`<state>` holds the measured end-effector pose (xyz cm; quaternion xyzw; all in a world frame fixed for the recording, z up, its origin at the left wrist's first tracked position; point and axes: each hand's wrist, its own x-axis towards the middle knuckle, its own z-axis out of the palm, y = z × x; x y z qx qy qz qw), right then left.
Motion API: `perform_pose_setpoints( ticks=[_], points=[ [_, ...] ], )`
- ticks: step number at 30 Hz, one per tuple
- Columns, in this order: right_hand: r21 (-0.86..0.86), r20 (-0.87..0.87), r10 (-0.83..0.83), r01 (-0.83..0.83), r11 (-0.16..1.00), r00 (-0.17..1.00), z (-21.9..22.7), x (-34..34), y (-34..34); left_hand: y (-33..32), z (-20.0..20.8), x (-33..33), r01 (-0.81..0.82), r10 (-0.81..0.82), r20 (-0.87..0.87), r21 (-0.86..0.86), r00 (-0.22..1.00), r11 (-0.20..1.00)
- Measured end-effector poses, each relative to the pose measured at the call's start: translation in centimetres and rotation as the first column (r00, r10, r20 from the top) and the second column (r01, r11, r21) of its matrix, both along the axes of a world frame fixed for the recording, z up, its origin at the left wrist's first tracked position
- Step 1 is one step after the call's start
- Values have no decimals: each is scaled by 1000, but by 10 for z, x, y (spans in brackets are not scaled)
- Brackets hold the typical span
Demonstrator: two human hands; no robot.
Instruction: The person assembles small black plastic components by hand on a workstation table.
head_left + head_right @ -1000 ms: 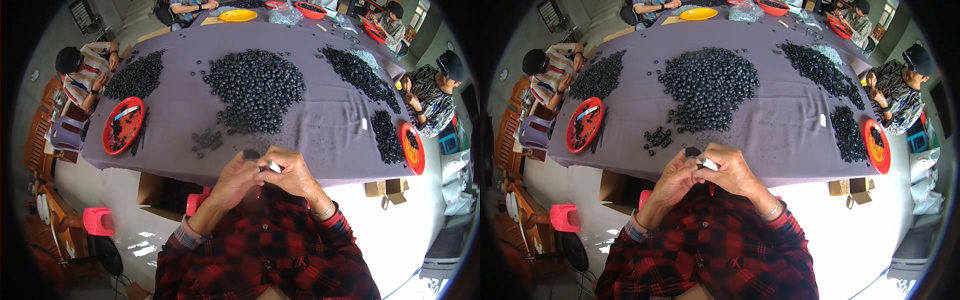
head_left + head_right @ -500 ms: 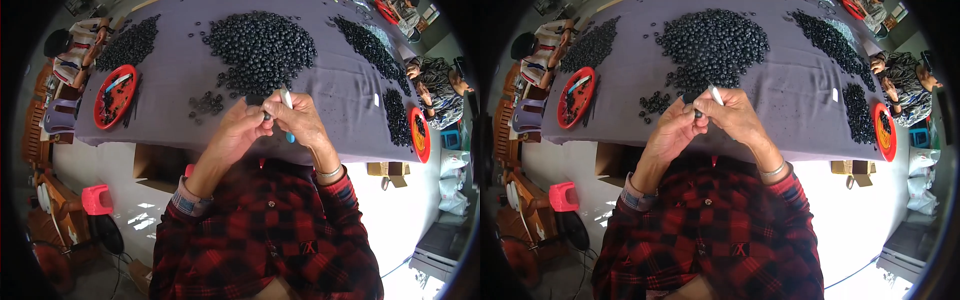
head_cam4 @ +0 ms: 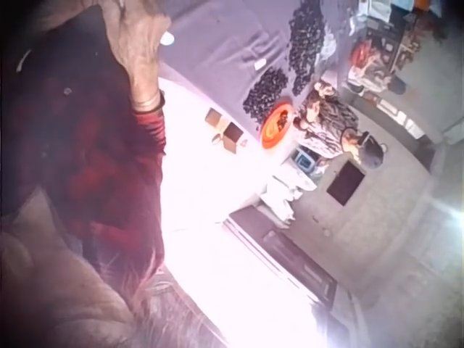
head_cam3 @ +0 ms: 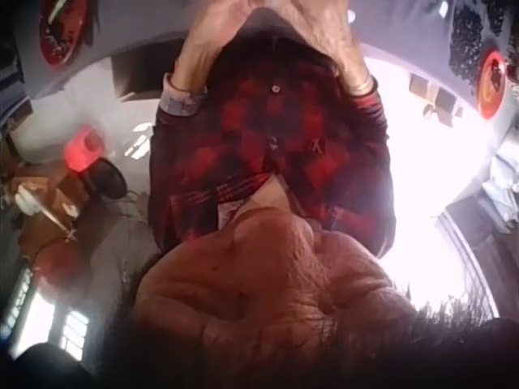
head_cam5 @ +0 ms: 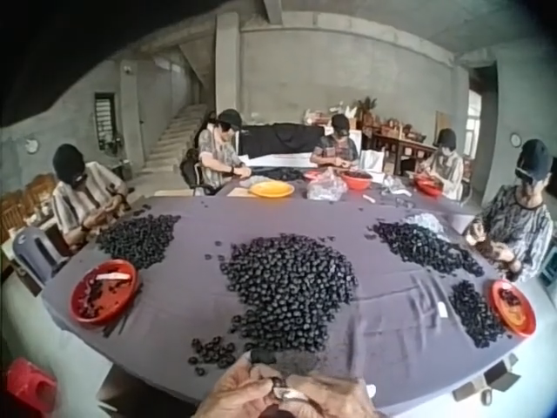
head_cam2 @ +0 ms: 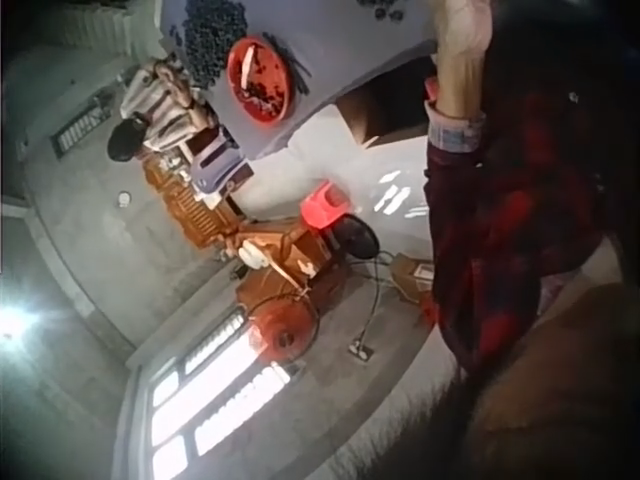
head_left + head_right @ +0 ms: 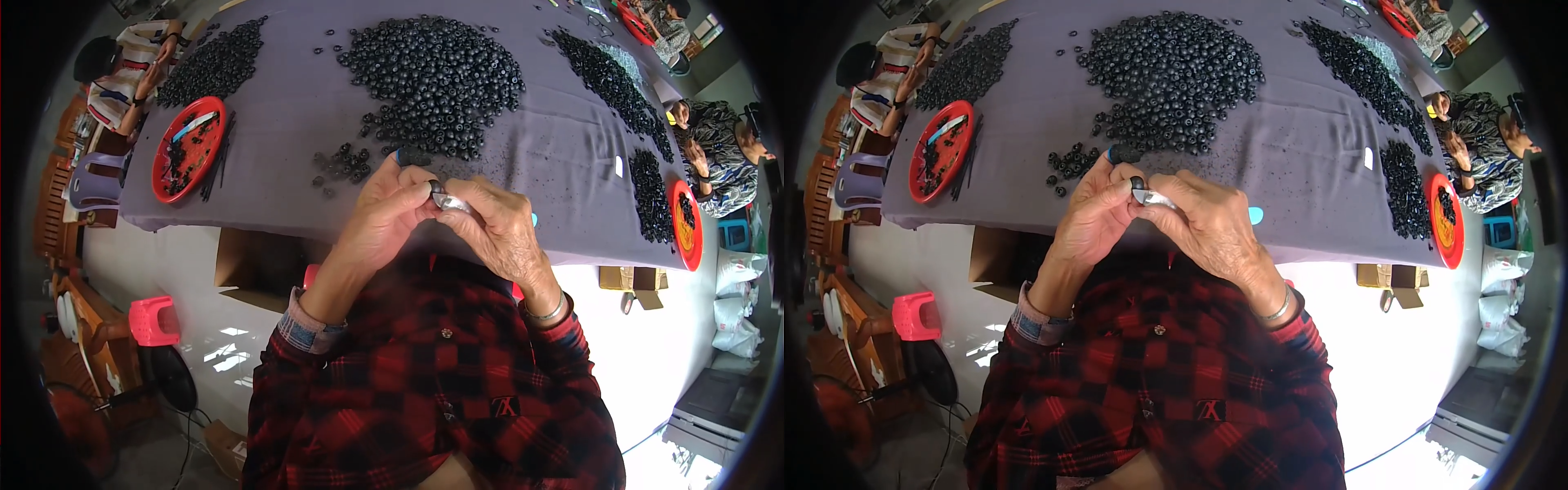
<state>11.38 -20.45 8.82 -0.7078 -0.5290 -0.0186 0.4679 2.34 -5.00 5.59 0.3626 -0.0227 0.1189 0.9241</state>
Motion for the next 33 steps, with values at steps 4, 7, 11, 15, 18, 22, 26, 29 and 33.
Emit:
perform_pose_setpoints(
  ticks=[4, 7, 11, 15, 18, 22, 26, 29, 33],
  points=[
    [-92, 43, 23, -19, 996, 999, 6, 0, -2, 1, 0, -5, 9, -9, -13, 14, 1000, 1000],
    [-130, 29, 27, -23, 991, 999, 5, 1, -2, 0, 2, -7, 9, -7, -46, 37, 999, 999],
    [-44, -153, 77, -85, 995, 985, -4, 2, -1, 1, -3, -7, 41, -40, -29, 25, 999, 999],
    [-27, -141, -13, 9, 1000, 990, -10, 6, 2, -1, -3, -7, 57, -53, -56, 83, 997, 995],
    [-21, -343, -123, 123, 992, 931, -4, 23, -2, -18, -4, -11, 140, -137, -126, 21, 983, 990],
    [-160, -371, -9, -54, 986, 929, -9, 27, -14, -9, -20, -14, 125, -124, -157, -3, 980, 992],
    [-133, -296, 147, -193, 972, 944, -10, -2, -6, -14, -29, -19, 116, -106, -247, 27, 963, 993],
    [-40, -299, 192, -214, 976, 935, -24, -7, 2, -2, -33, -21, 221, -218, -239, -13, 946, 975],
    [-14, -703, 190, -280, 960, 686, -19, -2, 15, 2, -32, -23, 245, -256, -170, -83, 952, 966]
  ],
)
